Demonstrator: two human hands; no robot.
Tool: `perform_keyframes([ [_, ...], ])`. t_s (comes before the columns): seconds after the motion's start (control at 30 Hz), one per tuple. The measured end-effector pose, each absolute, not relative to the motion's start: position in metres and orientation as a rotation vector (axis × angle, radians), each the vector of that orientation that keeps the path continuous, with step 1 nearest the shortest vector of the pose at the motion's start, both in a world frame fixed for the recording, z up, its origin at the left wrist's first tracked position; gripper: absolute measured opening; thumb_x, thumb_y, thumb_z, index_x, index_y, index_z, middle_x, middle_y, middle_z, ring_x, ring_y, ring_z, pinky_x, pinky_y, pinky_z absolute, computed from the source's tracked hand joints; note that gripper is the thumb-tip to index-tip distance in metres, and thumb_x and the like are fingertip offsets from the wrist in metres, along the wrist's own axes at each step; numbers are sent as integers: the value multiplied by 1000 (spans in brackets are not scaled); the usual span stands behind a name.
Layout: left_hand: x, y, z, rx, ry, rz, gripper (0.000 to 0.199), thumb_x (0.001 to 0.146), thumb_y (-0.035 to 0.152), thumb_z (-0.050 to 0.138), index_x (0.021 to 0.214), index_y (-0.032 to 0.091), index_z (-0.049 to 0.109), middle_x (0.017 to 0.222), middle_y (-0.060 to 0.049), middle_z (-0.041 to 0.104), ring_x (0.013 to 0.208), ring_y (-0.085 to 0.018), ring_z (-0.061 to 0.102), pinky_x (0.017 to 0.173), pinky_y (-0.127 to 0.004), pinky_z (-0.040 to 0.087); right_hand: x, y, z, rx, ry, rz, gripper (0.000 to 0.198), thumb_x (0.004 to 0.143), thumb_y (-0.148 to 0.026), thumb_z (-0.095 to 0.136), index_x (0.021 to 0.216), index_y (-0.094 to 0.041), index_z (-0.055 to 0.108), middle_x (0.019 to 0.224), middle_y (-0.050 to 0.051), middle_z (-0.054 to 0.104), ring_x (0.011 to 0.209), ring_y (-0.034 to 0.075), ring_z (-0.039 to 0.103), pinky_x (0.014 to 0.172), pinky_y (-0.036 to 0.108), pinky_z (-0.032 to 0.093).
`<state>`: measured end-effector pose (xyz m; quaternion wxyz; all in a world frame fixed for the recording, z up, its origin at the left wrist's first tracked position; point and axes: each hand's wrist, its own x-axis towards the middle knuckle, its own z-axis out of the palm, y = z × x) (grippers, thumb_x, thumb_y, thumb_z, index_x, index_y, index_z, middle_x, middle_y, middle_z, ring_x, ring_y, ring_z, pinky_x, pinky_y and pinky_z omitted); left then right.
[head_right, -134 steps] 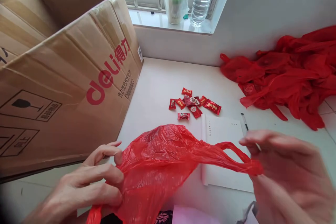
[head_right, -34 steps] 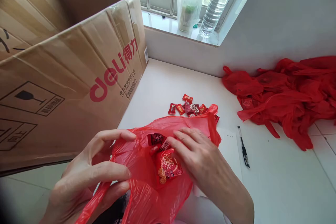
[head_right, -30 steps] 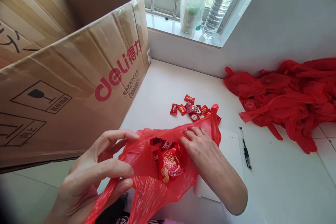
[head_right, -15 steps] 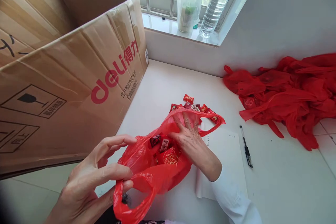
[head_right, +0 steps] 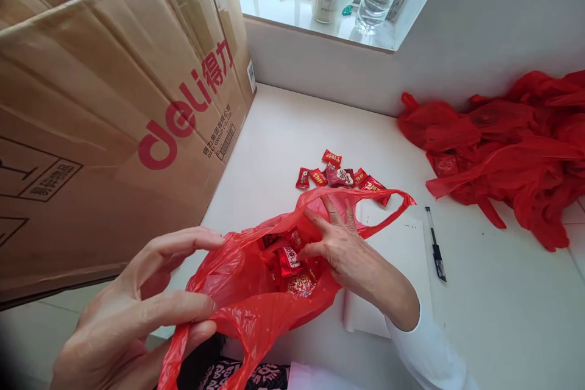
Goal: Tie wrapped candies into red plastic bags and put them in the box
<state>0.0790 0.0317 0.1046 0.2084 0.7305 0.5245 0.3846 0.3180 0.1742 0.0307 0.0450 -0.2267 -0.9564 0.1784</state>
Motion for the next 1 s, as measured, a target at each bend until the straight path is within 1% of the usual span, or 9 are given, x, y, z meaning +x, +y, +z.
perform_keyframes([
  [0.1,81,30,107,1994,1474,1110,27,83,-4,53,88,21,60,128,-3,45,122,-16,48,100,-25,42,313,177,29,-769,-2941,443,61,74,7,45,105,-38,71,138,5,44,125,36,37,86,49,45],
  [0.17,82,28,108,1980,1504,1108,26,84,-4,52,86,21,61,128,-3,45,122,-16,48,101,-25,41,306,177,27,-790,-2935,386,46,81,1,47,101,-33,71,134,7,47,125,37,38,90,54,43],
  [0.27,84,27,109,1990,1510,1062,26,84,-4,52,87,21,61,128,-4,44,124,-17,46,100,-25,41,292,169,21,-917,-2865,265,17,93,-24,53,85,-22,69,122,10,55,123,37,41,101,65,32],
  [0.33,83,27,108,1995,1508,1060,27,85,-4,52,88,21,61,127,-4,45,124,-18,46,98,-26,43,283,161,15,-1039,-2783,185,24,93,-36,55,80,-18,66,118,13,57,123,38,42,106,70,22],
  [0.4,82,27,106,2006,1520,1064,26,85,-3,52,88,21,61,127,-5,46,124,-20,47,98,-28,45,276,154,10,-1094,-2725,195,23,93,-35,56,83,-16,65,116,15,58,122,37,43,108,71,19],
  [0.5,79,25,105,2012,1545,1085,24,85,-1,54,86,21,62,130,-3,46,123,-16,48,101,-24,43,274,152,13,-1091,-2670,356,16,90,-30,59,85,-16,65,109,14,60,115,35,48,103,68,30],
  [0.6,75,22,105,1996,1548,1101,23,83,0,58,88,22,63,132,-1,44,122,-14,48,99,-19,42,284,157,26,-1000,-2473,609,12,87,-30,64,93,-19,67,111,11,62,113,31,50,97,53,45],
  [0.8,76,24,103,2034,1497,1162,21,82,1,57,86,21,62,130,-2,47,121,-17,48,97,-23,43,316,159,40,-822,-1639,1611,28,91,-37,62,118,-32,67,103,3,72,90,18,68,79,31,56],
  [1.0,78,26,97,2041,1520,1209,18,82,5,57,83,23,63,129,-3,47,119,-18,50,94,-25,45,327,151,36,-835,-1482,1698,30,91,-41,61,118,-30,68,117,7,70,97,20,69,84,34,57],
])
